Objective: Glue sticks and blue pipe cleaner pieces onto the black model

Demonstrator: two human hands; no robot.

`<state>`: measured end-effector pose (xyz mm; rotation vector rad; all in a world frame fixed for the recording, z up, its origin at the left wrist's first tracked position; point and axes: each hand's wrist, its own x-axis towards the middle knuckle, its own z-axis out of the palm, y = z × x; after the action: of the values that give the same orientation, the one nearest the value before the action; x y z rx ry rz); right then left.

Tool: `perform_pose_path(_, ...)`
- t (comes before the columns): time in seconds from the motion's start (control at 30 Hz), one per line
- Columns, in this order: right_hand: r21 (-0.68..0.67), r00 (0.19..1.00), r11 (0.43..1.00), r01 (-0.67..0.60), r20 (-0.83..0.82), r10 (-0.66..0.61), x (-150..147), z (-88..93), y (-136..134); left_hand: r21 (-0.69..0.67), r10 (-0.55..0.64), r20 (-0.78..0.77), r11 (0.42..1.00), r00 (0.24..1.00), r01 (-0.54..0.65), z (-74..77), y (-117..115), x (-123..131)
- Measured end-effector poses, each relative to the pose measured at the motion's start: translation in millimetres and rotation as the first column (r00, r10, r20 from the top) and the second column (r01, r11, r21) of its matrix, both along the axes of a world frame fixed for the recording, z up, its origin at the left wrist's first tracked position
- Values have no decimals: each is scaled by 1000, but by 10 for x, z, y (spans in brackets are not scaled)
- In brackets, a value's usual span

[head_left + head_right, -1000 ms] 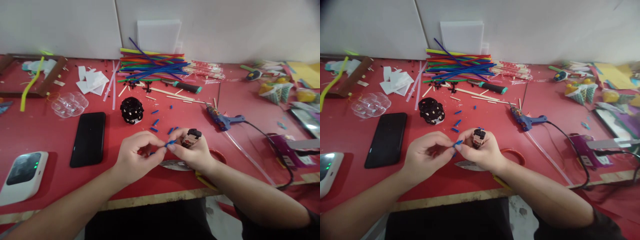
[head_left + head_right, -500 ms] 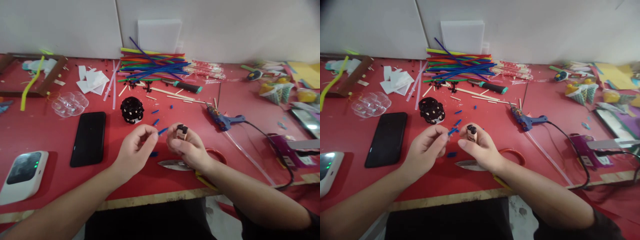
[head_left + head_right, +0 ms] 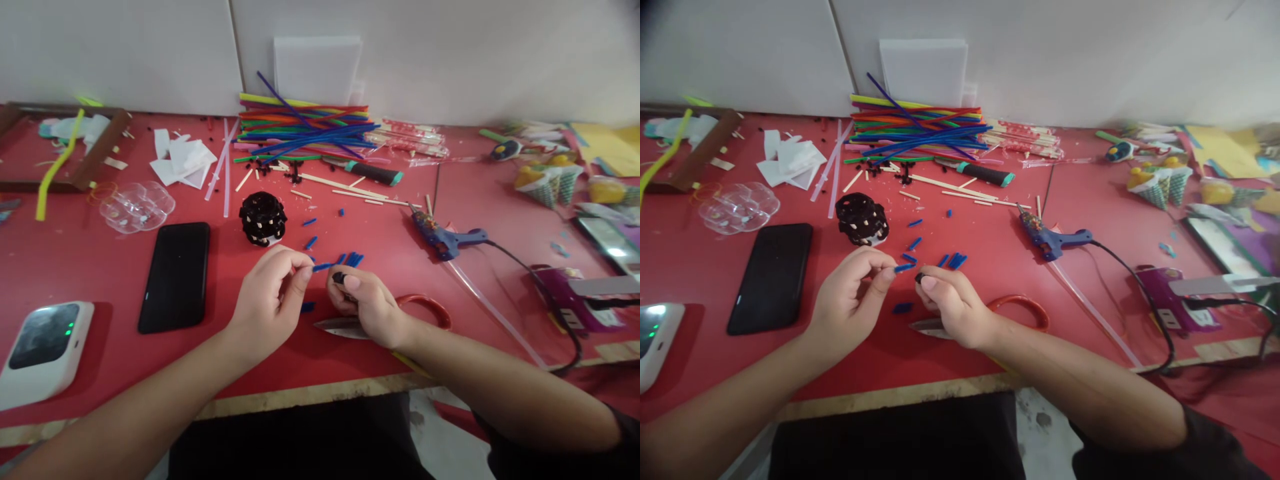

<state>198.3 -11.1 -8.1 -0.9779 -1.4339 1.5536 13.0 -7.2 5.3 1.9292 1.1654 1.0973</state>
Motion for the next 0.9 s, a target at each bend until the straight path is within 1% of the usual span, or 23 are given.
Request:
perform_pose_path(0.37,-30,1000,999,14,-28,-15,27,-59,-42,8,1,-8,1000,1000,-1,2,6,-15)
perform_pose_path(0.57,-28,1000,1000,10,7,-10,16,-19,-36,-3,-1,1,1000,1000,1,-12,5,-20)
perform_pose_path(0.7,-9,999,1000,12,33,-11,11,-36,-40,-4,-5,0,1000,1000,5,-5,2,-17)
perform_pose_path(0.77,-41,999,998,47,15,-46,5,-58,-21,-11,-7,3,1000,1000,7,1,1,-15)
perform_pose_path(0.8,-70,996,994,85,-13,-86,2,-65,-3,-16,-8,6,1000,1000,8,3,1,-14)
perform_pose_path(0.9,-152,955,961,231,-154,-254,1,-48,71,-16,-9,6,1000,1000,9,3,6,-19)
